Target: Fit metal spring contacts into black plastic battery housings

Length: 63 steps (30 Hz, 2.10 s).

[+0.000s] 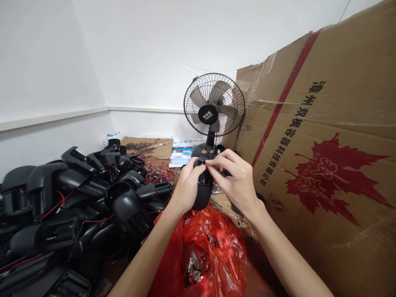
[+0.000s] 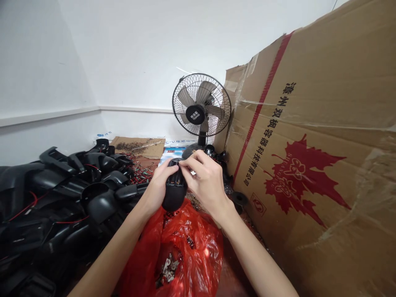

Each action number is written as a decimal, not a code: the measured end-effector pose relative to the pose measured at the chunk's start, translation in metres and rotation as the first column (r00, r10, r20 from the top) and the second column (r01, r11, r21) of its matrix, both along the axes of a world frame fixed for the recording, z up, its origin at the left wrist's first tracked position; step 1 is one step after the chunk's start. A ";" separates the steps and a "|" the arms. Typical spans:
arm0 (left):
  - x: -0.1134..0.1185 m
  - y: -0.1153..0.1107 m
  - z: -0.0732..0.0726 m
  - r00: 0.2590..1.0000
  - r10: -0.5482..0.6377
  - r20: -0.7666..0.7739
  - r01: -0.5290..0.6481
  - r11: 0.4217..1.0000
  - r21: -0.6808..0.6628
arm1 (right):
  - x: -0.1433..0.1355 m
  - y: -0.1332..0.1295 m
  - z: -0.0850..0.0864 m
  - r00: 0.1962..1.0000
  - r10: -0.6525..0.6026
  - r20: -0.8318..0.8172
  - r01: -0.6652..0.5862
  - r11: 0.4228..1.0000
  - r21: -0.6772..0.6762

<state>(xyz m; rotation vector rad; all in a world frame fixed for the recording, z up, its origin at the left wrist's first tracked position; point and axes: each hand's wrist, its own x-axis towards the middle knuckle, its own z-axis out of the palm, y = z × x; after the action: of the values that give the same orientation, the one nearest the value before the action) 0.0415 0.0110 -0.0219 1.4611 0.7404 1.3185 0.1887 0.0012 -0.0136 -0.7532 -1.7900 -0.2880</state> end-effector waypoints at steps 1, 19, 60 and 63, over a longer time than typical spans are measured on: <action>0.000 0.000 0.000 1.000 0.016 -0.011 -0.016 1.000 0.019 | 0.000 -0.001 0.000 1.000 -0.001 0.008 0.001 1.000 -0.002; 0.008 -0.020 0.004 0.994 0.038 0.106 -0.040 0.999 0.017 | 0.017 -0.012 0.020 0.891 0.203 -0.406 -0.416 0.722 -0.552; 0.004 -0.025 0.007 0.999 0.013 -0.052 -0.011 0.999 0.041 | 0.007 -0.010 0.015 0.875 0.195 -0.443 -0.422 0.754 -0.503; 0.001 -0.025 0.008 0.981 -0.195 0.014 0.195 0.979 -0.054 | 0.010 -0.010 0.017 0.878 0.240 -0.415 -0.435 0.761 -0.481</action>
<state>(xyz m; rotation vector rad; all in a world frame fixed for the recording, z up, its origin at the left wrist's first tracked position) 0.0429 -0.0139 -0.0140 1.4447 0.6064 1.1452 0.1982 -0.0090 0.0030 -0.7969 -1.6483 0.6210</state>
